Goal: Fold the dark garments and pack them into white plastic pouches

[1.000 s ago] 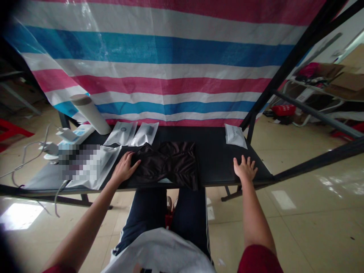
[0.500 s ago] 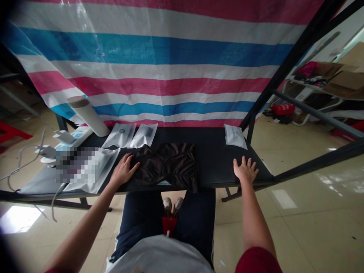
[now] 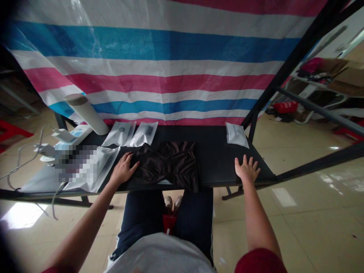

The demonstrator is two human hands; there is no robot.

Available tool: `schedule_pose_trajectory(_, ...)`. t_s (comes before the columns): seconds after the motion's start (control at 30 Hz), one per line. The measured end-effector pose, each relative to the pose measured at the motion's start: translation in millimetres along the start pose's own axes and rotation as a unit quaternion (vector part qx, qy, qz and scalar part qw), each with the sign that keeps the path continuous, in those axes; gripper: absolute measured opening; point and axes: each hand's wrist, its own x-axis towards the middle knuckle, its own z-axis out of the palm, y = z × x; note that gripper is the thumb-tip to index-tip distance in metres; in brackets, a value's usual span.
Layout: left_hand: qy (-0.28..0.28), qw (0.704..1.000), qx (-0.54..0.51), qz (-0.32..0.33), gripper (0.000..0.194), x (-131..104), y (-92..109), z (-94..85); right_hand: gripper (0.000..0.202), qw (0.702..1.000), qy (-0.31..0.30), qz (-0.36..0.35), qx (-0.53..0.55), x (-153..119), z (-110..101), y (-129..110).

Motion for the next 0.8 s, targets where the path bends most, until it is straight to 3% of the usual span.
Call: schedule_pose_trajectory(0.8, -0.004, 1.000, -0.003, -0.008, 0.057, -0.2, 2.1, -1.5, 0.076, 1.000, 0.008, 0.003, 0.010, -1.4, -2.3, -2.3)
